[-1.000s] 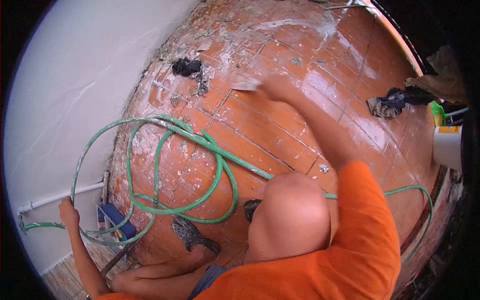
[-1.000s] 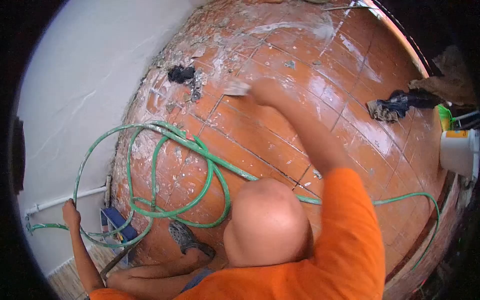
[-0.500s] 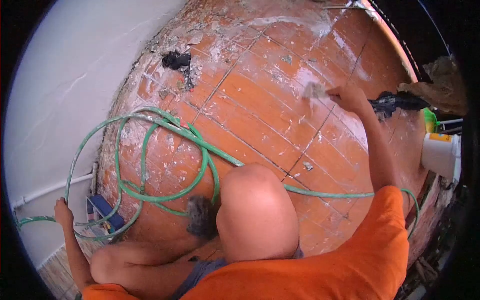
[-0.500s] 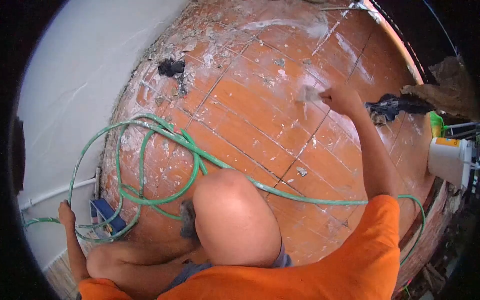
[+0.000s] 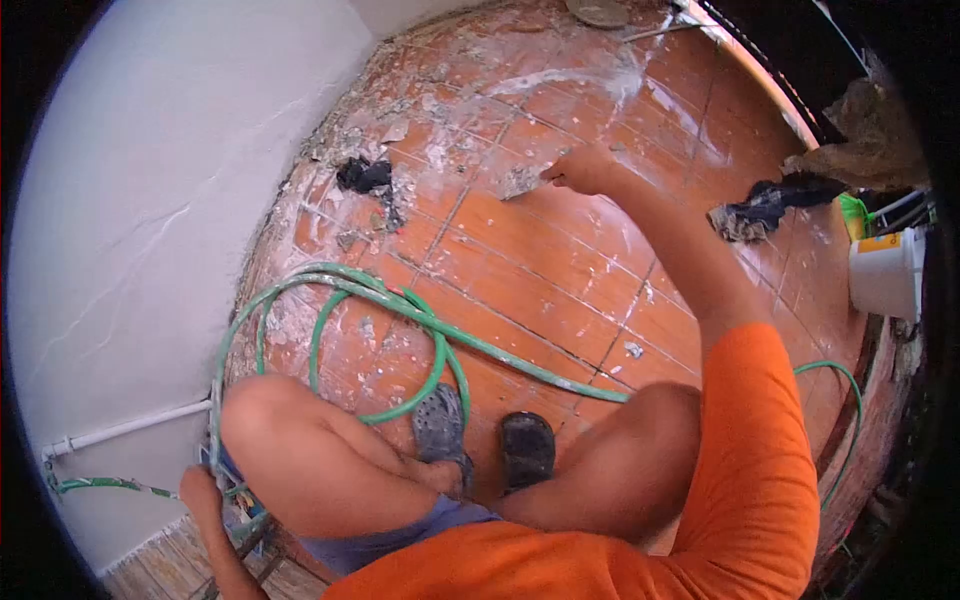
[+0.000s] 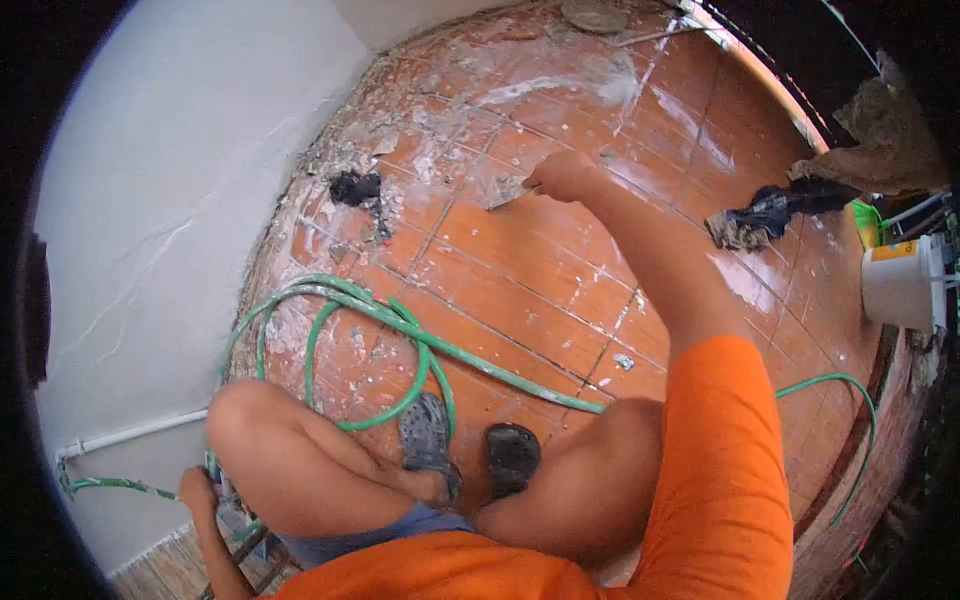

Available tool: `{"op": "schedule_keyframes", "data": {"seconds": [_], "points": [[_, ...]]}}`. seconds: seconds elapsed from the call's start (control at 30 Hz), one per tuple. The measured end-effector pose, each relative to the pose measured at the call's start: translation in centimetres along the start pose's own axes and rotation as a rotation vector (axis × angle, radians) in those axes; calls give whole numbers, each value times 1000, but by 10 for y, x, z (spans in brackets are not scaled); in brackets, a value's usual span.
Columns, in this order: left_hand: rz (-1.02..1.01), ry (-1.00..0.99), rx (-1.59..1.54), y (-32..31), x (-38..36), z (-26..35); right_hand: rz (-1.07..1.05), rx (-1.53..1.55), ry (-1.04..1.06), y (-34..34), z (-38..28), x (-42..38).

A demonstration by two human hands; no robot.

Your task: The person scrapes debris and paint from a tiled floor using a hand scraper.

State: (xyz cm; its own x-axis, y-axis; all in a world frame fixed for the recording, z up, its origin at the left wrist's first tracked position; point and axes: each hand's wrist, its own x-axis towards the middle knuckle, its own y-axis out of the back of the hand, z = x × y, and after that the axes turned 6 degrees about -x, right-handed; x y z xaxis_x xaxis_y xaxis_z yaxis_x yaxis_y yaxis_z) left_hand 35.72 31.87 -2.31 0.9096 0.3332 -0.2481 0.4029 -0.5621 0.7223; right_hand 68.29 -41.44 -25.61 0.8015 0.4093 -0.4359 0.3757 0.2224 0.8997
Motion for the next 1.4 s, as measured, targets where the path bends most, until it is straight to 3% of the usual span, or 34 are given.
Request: {"op": "schedule_keyframes", "data": {"seconds": [0.1, 0.17, 0.23, 0.33, 0.43, 0.5, 0.57, 0.6, 0.63, 0.7, 0.73, 0.8, 0.87, 0.93, 1.03, 1.17, 1.23, 1.4], "points": [[-50, 70, -11, -19, -2, 27, 44, -34, 35, 20, -42, 49], [-194, -23, 89, -50, 0, 22, 180, 109, 101, -1, -87, 116], [-200, 4, 22, -56, -1, 24, 77, 149, 73, 41, -158, 138], [-184, 21, -56, -67, 7, 29, 144, 267, -79, 56, -207, 160], [-206, 28, -121, -79, 10, 30, 185, 120, 33, 71, -164, 137], [-264, 40, -175, -87, 5, 36, 211, 32, -30, 70, -117, 106], [-157, 5, -136, -89, 0, 40, 105, -105, -27, 84, -71, 59], [-257, 25, -132, -104, -3, 36, 66, -94, -18, 81, -54, 34], [-281, 21, -145, -94, -5, 39, 29, -81, -10, 80, -46, 11], [-274, 47, -198, -54, 3, 47, -295, -175, -69, 89, -57, -27], [-357, 85, -163, -49, 7, 48, -296, -148, -27, 72, -58, -42], [-334, 131, -211, -63, 7, 41, -344, -100, 9, 39, -75, -58], [-306, 192, -251, -58, 8, 46, -365, -18, -29, 30, -117, -44], [-320, 127, -276, -22, 18, 52, -292, 123, -57, 27, -165, -13], [-231, 254, -249, -54, 17, 60, -124, 337, -9, 51, -217, 64], [-94, 281, -290, -61, 2, 53, 78, 229, 3, 70, -251, 163], [-171, 409, -347, -64, 3, 49, 11, 162, 32, 91, -231, 157], [-234, 479, -352, -60, 6, 45, -304, -250, 109, 130, -122, 80]]}}
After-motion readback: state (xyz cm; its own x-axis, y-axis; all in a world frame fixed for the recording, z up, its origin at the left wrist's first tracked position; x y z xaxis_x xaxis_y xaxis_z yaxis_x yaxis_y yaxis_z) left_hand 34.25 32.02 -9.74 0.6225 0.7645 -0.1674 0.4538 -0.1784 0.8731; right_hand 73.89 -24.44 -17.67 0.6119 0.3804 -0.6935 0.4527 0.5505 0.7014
